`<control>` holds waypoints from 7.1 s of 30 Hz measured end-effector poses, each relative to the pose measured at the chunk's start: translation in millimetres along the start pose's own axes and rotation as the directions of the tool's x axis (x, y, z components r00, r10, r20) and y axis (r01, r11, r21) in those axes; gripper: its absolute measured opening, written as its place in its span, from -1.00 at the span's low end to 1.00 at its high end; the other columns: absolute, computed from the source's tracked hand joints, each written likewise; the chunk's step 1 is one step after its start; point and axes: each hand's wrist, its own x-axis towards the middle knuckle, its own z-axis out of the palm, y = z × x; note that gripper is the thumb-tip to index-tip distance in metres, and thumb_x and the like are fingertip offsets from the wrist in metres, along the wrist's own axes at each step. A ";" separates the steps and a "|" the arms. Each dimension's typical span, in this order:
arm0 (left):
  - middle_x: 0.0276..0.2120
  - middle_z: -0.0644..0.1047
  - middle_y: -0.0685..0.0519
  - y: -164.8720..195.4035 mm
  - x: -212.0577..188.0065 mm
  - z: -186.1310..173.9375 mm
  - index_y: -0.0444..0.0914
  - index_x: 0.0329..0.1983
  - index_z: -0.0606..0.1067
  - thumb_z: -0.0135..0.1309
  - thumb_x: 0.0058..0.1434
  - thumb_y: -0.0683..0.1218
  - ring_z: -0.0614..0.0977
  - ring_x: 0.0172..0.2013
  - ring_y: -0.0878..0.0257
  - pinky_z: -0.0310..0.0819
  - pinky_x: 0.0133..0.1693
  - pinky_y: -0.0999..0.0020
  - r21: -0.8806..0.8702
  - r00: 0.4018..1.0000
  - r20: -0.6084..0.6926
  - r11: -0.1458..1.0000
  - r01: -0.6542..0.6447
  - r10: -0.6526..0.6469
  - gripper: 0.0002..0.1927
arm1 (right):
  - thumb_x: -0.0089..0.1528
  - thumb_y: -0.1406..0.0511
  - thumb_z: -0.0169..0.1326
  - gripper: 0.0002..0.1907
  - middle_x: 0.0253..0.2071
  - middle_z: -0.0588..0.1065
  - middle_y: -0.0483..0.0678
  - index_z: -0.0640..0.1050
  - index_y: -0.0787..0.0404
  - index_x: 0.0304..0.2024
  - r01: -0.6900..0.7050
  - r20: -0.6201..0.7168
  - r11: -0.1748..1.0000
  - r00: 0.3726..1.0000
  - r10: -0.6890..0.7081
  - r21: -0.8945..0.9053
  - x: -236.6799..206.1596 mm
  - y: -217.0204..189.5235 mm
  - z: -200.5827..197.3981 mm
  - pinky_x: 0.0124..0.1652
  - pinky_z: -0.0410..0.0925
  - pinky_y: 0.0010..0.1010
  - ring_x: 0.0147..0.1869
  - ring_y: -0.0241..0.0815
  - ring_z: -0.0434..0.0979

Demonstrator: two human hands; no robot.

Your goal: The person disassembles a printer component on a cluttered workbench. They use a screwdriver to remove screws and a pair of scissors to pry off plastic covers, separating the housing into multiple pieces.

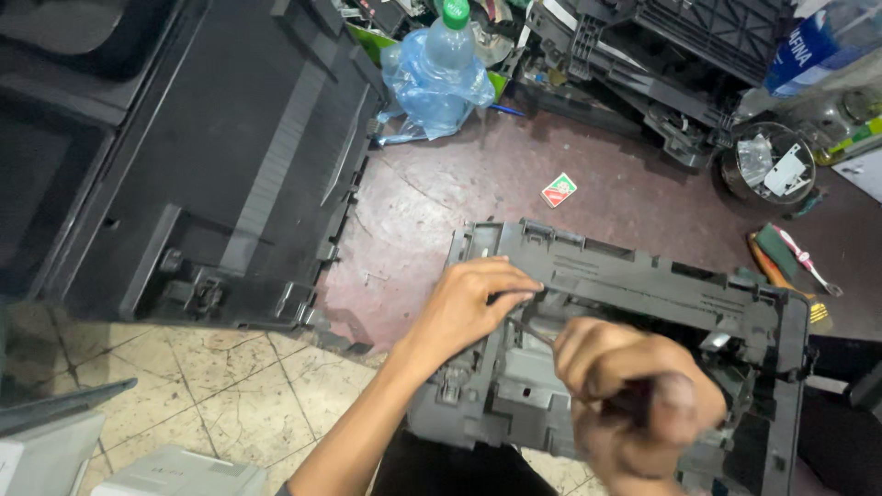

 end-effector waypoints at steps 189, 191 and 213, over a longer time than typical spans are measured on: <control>-0.26 0.62 -0.11 40.2 2.2 -9.1 -0.34 -0.19 0.47 0.29 0.00 -0.26 0.67 -0.17 -0.08 0.54 -0.15 0.17 -0.036 0.967 0.254 0.999 0.004 0.005 -0.68 | 0.15 0.45 0.26 -0.39 -0.21 0.68 -0.08 0.47 0.24 0.27 -0.334 -0.245 0.831 0.938 0.246 -0.445 -35.0 3.0 1.9 -0.10 0.48 -0.51 -0.19 -0.41 0.62; -0.14 0.62 -0.10 38.7 2.0 -11.7 -0.29 -0.10 0.52 0.21 0.01 -0.30 0.65 -0.07 -0.07 0.54 -0.06 0.14 0.004 0.950 0.312 1.000 -0.007 0.005 -0.66 | 0.15 0.47 0.16 -0.27 -0.26 0.66 -0.08 0.43 0.12 0.41 -0.519 -0.230 0.767 0.855 0.465 -0.378 -32.5 2.2 -6.9 -0.30 0.45 -0.45 -0.36 -0.38 0.55; 0.04 0.47 -0.11 52.4 -14.6 16.6 -0.24 -0.05 0.61 0.23 -0.07 -0.20 0.33 0.25 -0.14 -0.04 0.29 -0.34 0.653 0.993 0.098 0.757 -0.014 -0.066 -0.57 | 0.25 0.38 0.11 -0.50 -0.01 0.59 -0.23 0.45 0.11 0.27 -0.322 0.032 0.919 0.941 0.337 -0.229 -4.0 2.9 -23.3 -0.06 0.44 -0.60 0.00 -0.51 0.55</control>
